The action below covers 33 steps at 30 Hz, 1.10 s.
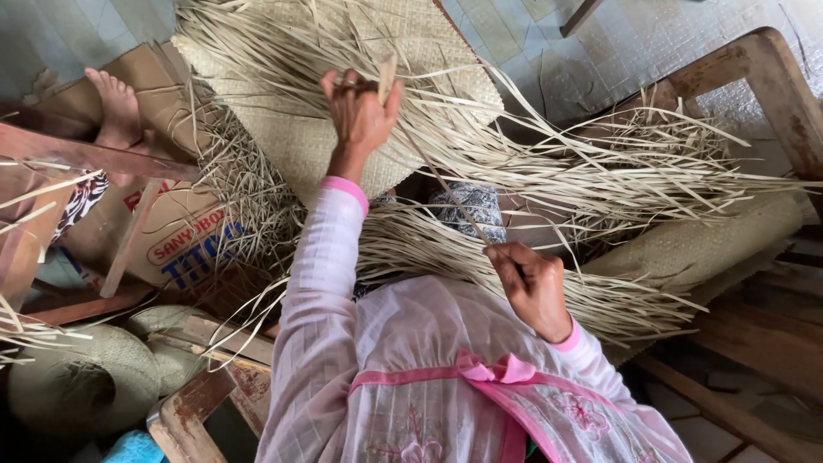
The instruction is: Weaving dried palm strips into a mat using hands and a small wooden tool to interlace the fibers.
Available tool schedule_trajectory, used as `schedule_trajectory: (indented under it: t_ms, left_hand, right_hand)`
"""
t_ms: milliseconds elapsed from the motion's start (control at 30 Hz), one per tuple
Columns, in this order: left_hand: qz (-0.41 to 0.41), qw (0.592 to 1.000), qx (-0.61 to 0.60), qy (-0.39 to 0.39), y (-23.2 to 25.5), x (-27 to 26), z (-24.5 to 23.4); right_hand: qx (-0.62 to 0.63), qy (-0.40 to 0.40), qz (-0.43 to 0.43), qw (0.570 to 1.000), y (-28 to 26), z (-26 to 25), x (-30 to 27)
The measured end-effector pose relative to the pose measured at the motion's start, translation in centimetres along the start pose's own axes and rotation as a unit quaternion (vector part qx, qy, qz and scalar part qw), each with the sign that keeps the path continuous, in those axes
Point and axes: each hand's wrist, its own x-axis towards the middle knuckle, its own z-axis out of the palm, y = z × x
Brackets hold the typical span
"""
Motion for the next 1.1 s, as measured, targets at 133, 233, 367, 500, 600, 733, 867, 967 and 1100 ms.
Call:
schedule_trajectory:
  t_ms: [133,233,367,500,600,733,867,967,1100]
  left_hand:
    - [-0.065,0.997,0.046,-0.024,-3.4,0.9,-0.5]
    - [-0.066,0.994,0.087,0.004,-4.2,0.9,0.2]
    - [-0.089,0.991,0.100,0.019,-5.2,-0.2,0.6]
    - [-0.120,0.984,0.119,0.060,-5.7,-0.7,0.9]
    - [-0.178,0.975,0.086,0.103,-4.2,-0.2,-1.4]
    - [-0.143,0.915,-0.274,0.260,9.0,-0.6,-7.0]
    - [0.140,0.939,-0.252,0.185,15.6,-3.1,-11.5]
    - [0.151,0.937,-0.272,0.160,16.5,-3.4,-11.4]
    - [0.138,0.949,-0.225,0.170,15.1,-3.2,-10.2]
  right_hand:
    - [-0.005,-0.001,0.022,1.000,-0.2,-1.1,-1.2]
    - [0.015,0.011,0.017,1.000,0.2,-1.0,-1.6]
    - [0.070,0.019,0.047,0.996,1.1,-1.2,-2.3]
    - [0.115,0.069,0.069,0.989,2.6,-1.9,-3.5]
    - [0.077,0.113,0.067,0.988,2.6,-2.5,-1.6]
    - [-0.020,0.143,-0.033,0.989,3.3,-0.6,2.9]
    - [-0.042,0.117,-0.068,0.990,4.0,1.0,3.7]
    - [-0.048,0.122,-0.093,0.987,4.3,1.3,3.9]
    - [-0.064,0.117,-0.098,0.986,3.6,0.8,3.9]
